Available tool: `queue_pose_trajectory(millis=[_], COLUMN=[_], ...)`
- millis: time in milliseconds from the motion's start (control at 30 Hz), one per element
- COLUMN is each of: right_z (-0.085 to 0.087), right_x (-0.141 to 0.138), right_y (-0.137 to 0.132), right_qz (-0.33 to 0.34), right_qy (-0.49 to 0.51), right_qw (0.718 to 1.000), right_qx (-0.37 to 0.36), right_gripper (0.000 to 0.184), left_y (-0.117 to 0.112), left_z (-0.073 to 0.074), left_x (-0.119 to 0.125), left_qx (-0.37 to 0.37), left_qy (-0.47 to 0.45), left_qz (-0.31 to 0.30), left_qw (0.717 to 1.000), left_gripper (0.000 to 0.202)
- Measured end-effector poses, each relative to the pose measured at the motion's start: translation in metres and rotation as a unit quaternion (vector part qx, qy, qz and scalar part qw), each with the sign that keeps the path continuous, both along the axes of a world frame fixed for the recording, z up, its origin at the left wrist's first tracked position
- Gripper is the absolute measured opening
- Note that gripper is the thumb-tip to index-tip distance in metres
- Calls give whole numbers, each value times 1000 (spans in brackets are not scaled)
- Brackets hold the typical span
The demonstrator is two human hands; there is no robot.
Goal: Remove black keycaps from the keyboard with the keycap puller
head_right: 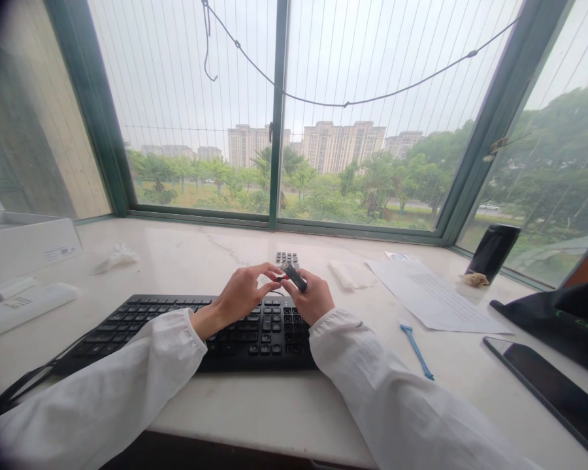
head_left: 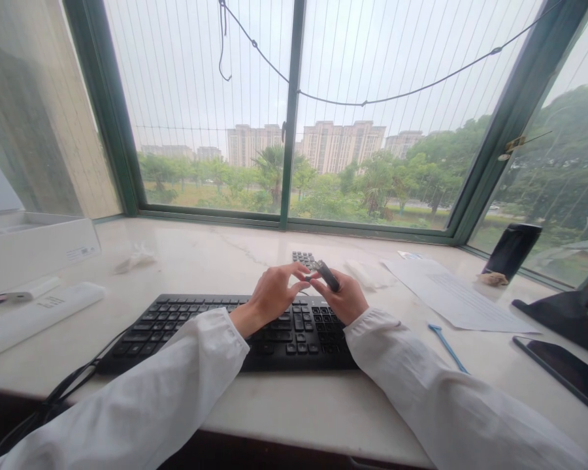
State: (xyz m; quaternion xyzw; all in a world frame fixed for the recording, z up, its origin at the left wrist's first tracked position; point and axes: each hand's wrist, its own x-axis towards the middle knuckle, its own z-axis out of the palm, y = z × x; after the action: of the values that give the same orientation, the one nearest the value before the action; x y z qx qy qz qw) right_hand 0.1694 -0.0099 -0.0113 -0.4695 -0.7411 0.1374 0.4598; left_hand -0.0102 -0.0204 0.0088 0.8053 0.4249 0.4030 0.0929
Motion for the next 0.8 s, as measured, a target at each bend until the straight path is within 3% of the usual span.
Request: queue_pose_trajectory(millis=[200,400,633,800], right_z=[2,10,1,-2], right_x=[1,25,46,52], right_y=[2,18,35,39], right_qz=[-15,-111,-169,-193], right_qy=[8,-20,-97,-123], right_qw=[1000,993,981,973], right_qx=[-3,24,6,-20], right_gripper=[28,30,24,27], left_y=[1,3,8,16], left_z=[-2,0,-1,-3], left_x=[0,-4,-6,-11], left_qx=[42,48,39,22], left_qy=[4,23,44,53], left_qz=[-2,46,105,90], left_qw=[999,998,993,994], left_gripper=[16,14,17,20])
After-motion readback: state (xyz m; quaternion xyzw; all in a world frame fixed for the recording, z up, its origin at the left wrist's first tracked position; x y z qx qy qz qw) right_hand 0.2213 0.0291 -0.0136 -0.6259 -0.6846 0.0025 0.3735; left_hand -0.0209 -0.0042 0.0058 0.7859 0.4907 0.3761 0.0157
